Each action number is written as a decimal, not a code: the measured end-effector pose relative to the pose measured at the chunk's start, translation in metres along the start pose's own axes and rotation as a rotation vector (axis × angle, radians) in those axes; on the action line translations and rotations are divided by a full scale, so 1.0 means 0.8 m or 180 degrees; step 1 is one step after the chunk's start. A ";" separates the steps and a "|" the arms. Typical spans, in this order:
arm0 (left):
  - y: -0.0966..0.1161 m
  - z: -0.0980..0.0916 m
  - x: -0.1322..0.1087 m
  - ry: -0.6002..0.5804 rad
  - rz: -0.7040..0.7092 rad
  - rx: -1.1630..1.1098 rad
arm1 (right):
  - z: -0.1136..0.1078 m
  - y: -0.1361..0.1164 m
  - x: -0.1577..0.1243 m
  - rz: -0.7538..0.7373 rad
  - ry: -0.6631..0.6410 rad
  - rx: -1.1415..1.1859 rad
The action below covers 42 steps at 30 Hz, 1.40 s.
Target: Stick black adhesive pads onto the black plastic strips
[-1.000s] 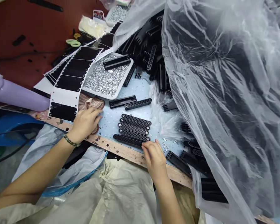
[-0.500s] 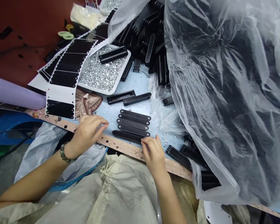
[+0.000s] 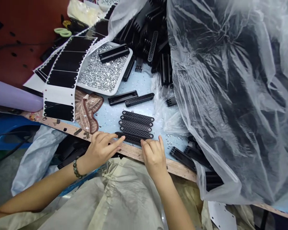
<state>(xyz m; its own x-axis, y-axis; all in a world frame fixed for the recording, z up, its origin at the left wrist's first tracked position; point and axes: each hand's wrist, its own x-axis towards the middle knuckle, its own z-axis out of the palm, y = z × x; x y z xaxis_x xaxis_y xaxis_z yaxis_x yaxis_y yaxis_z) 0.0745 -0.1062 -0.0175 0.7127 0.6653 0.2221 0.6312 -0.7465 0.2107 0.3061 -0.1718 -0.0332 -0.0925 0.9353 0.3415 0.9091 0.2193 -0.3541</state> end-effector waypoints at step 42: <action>-0.005 0.015 -0.014 0.0321 -0.0225 -0.0187 | -0.032 0.017 -0.003 -0.0951 -0.0482 -0.0729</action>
<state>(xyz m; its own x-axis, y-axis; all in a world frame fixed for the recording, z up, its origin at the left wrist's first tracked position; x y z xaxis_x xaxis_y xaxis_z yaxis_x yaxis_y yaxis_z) 0.0673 -0.1106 -0.0321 0.6308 0.7162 0.2985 0.6577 -0.6977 0.2840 0.3292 -0.1784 -0.0166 -0.4096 0.8739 0.2618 0.8985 0.4361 -0.0497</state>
